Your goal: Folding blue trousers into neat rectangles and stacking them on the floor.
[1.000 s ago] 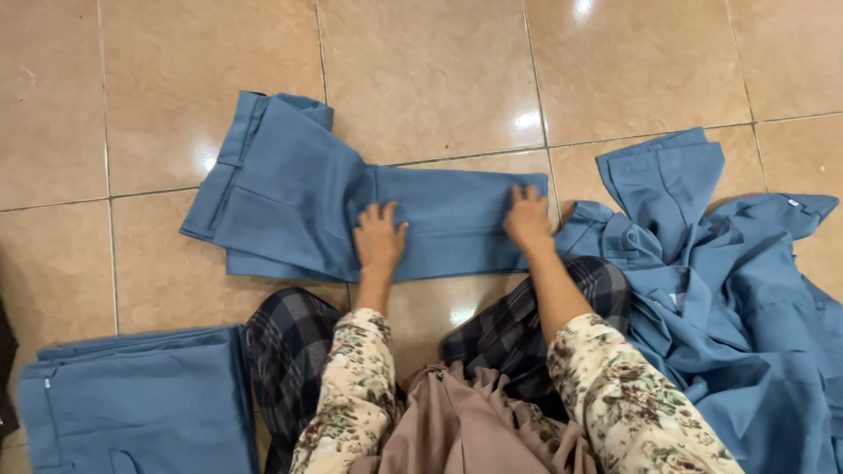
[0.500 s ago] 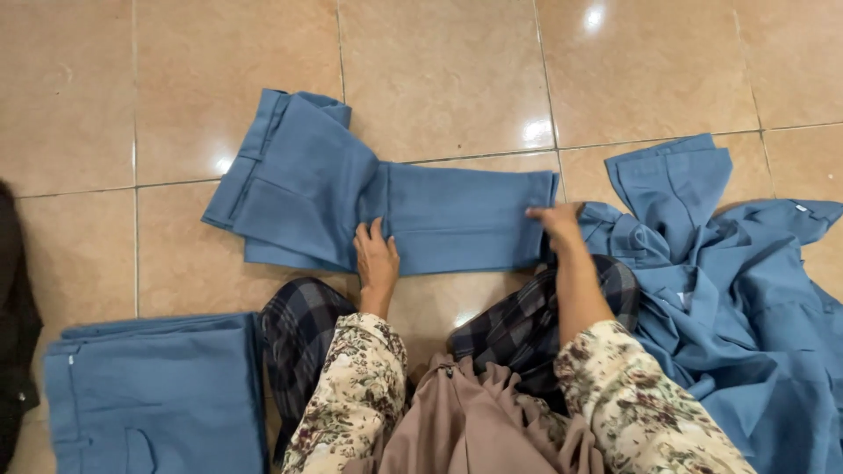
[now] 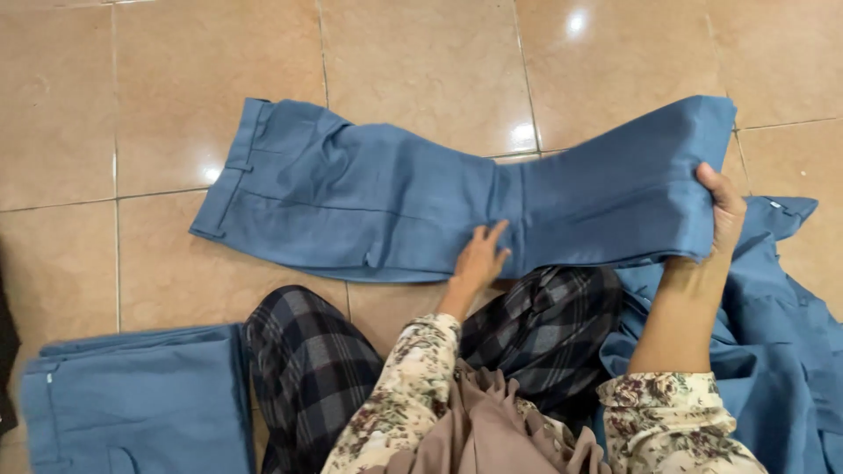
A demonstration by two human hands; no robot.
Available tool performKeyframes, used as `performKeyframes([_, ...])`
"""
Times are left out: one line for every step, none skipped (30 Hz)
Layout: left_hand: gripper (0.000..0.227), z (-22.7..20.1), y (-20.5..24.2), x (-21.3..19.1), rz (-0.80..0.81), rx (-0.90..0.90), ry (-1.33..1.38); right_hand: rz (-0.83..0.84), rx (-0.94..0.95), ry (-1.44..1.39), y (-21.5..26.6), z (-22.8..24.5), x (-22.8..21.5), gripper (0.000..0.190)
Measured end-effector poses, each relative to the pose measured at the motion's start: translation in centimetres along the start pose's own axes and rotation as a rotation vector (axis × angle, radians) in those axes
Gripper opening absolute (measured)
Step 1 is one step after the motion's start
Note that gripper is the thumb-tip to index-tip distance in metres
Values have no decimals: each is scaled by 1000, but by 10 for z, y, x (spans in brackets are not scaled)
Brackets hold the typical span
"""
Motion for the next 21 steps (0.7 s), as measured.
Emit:
performKeyframes([64, -9, 0, 6, 3, 3, 0, -3, -2, -1, -5, 0, -2, 31])
performKeyframes([64, -20, -1, 12, 7, 22, 9, 17, 2, -33, -11, -1, -2, 33])
performKeyframes([65, -30, -1, 18, 11, 41, 17, 37, 7, -66, -16, -2, -2, 36])
performKeyframes([65, -33, -4, 20, 16, 43, 17, 33, 5, -67, -19, -2, 2, 36])
performKeyframes([66, -37, -7, 23, 47, 58, 43, 43, -7, -94, -23, -2, 9, 34])
performKeyframes([68, -41, -9, 26, 78, 73, 70, 54, -20, -121, -26, -3, 16, 32])
performKeyframes([68, -33, -7, 24, 77, 70, 69, 54, -17, -122, -28, -3, 15, 32])
performKeyframes([69, -31, -5, 17, 38, 134, 2, 47, -17, -123, -29, -4, 14, 33])
performKeyframes([70, -29, -4, 11, -3, 198, -65, 41, -15, -124, -31, -4, 14, 33])
performKeyframes([70, -12, 4, 2, -5, 195, -66, 43, -12, -124, -33, -4, 14, 33])
performKeyframes([63, -1, 12, -14, -84, 247, -144, 36, -14, -126, -36, -3, 14, 34])
performKeyframes([57, 10, 20, -30, -162, 300, -222, 29, -17, -128, -39, -2, 14, 35])
performKeyframes([57, 22, 30, -49, -164, 297, -225, 32, -14, -129, -41, -3, 14, 35])
performKeyframes([53, 36, 40, -66, -150, 268, -308, 24, -13, -132, -43, -5, 14, 35])
performKeyframes([51, 50, 51, -82, -135, 239, -389, 14, -12, -135, -44, -6, 13, 36])
performKeyframes([51, 58, 58, -97, -135, 236, -391, 16, -9, -135, -44, -9, 14, 36])
performKeyframes([54, 66, 64, -108, -90, 230, -411, 3, -10, -138, -43, -11, 12, 37])
performKeyframes([56, 74, 70, -119, -45, 224, -431, -10, -11, -141, -42, -13, 10, 38])
performKeyframes([56, 84, 73, -122, -44, 222, -432, -10, -8, -141, -41, -17, 12, 38])
performKeyframes([45, 89, 76, -127, -76, 253, -475, -29, 4, -142, -39, -22, 11, 41])
performKeyframes([33, 94, 78, -133, -112, 287, -521, -44, 14, -144, -38, -26, 11, 44])
Point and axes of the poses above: each hand's wrist, its own y-axis away from the middle knuckle, its own x-axis out of the palm, z = x × y, the point moved 9 cm from there along -y, towards the middle knuckle, and after that the axes turned 8 degrees about x, right-handed, at the moved point
